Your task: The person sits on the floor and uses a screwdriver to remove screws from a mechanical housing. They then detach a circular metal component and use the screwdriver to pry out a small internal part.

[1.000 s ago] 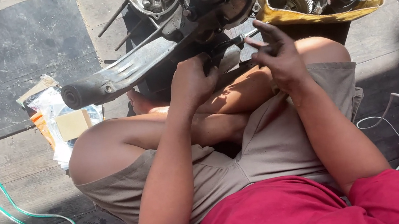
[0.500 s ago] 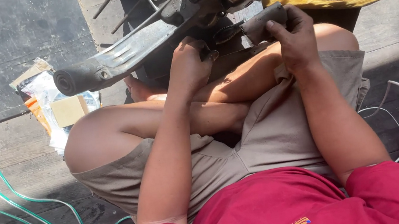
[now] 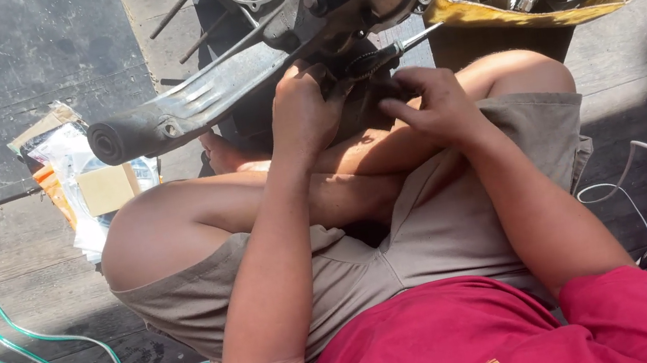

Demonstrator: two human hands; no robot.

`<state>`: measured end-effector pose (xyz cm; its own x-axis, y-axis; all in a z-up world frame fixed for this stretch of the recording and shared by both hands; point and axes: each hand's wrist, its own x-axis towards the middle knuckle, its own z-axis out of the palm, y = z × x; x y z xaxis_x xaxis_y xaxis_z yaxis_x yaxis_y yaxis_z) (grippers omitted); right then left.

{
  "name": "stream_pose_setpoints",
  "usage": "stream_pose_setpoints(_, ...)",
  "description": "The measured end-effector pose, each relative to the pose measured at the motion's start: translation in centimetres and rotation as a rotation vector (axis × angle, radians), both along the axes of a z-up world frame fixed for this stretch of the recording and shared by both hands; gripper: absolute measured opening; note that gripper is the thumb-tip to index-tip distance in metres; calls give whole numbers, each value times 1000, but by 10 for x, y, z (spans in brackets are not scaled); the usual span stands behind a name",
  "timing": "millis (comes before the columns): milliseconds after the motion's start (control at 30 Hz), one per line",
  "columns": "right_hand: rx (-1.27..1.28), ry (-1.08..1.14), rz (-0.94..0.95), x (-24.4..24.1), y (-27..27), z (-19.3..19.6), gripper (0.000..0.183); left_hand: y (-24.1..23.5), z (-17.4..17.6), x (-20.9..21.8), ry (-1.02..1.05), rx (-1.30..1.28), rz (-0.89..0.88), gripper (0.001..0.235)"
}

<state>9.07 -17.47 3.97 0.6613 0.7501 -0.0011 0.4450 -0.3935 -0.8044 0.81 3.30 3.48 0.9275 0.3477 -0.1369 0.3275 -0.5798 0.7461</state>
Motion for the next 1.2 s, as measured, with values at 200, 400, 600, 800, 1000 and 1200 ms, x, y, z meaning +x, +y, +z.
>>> stream_pose_setpoints(200,455,374,-193,10,-5,-9,6,-6,23,0,-191,-227,-25,25)
stream_pose_setpoints(400,545,432,-143,6,-7,-19,9,-20,20,-4,-280,-497,-90,34)
stream_pose_setpoints(600,503,416,-81,1,-12,-25,4,-20,-6,0,-337,-477,-55,23)
stream_pose_setpoints(800,491,425,-85,-3,-14,-21,5,-18,14,3,-464,-459,28,20)
stream_pose_setpoints(1000,509,380,-250,-12,-7,-7,5,-15,21,0,-490,-321,28,21)
stream_pose_setpoints(1200,489,-179,-489,1,13,35,20,11,77,21,-721,20,83,35)
